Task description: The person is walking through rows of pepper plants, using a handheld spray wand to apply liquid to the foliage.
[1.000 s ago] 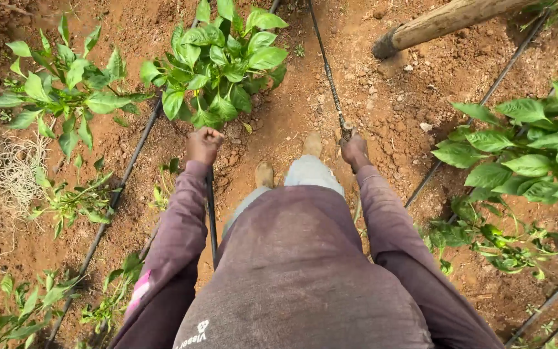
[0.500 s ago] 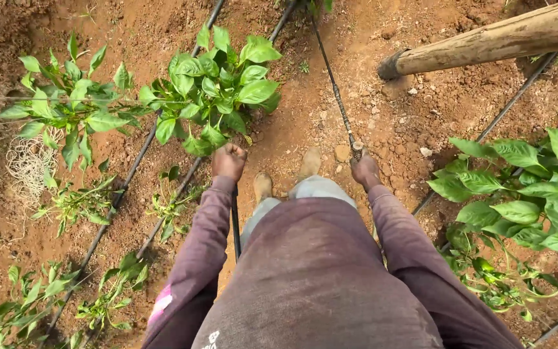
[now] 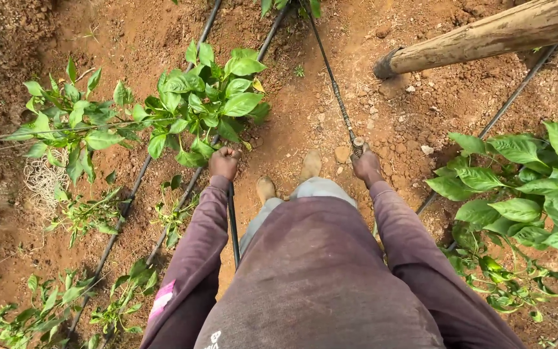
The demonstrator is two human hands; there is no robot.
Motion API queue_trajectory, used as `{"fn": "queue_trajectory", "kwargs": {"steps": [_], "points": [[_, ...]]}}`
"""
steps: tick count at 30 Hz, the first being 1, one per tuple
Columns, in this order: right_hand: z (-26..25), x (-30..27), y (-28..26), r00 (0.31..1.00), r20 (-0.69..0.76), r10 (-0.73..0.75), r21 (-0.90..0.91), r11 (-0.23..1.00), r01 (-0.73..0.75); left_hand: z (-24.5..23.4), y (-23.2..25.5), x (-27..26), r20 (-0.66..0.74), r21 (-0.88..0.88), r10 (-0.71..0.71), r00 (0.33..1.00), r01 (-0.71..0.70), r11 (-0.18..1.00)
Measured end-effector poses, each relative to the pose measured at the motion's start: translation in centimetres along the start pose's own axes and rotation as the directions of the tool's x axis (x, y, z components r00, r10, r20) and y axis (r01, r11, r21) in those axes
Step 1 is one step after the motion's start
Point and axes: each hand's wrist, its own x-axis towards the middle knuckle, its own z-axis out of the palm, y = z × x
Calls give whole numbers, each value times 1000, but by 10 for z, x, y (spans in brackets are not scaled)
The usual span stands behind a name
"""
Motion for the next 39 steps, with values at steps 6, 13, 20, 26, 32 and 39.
{"fn": "queue_trajectory", "kwargs": {"steps": [6,13,20,26,32,39], "points": [[1,21,9,1000,-4,2,-34,999,-2,0,12,0,0,-90,72,997,-72,993],[3,23,20,1000,6,-17,-39,999,17,6,21,12,56,-51,54,997,-51,997],[0,18,13,998,46,-39,-5,999,39,11,21,21,58,-78,49,997,-44,996],[-4,29,16,997,62,-39,19,999,38,9,33,18,74,-126,75,994,-65,990],[-14,23,21,995,89,-50,32,998,47,-57,95,-57,198,-485,254,947,-130,865],[-24,38,34,968,209,-140,-66,985,157,-187,148,-256,-66,-912,780,622,-355,205]]}}
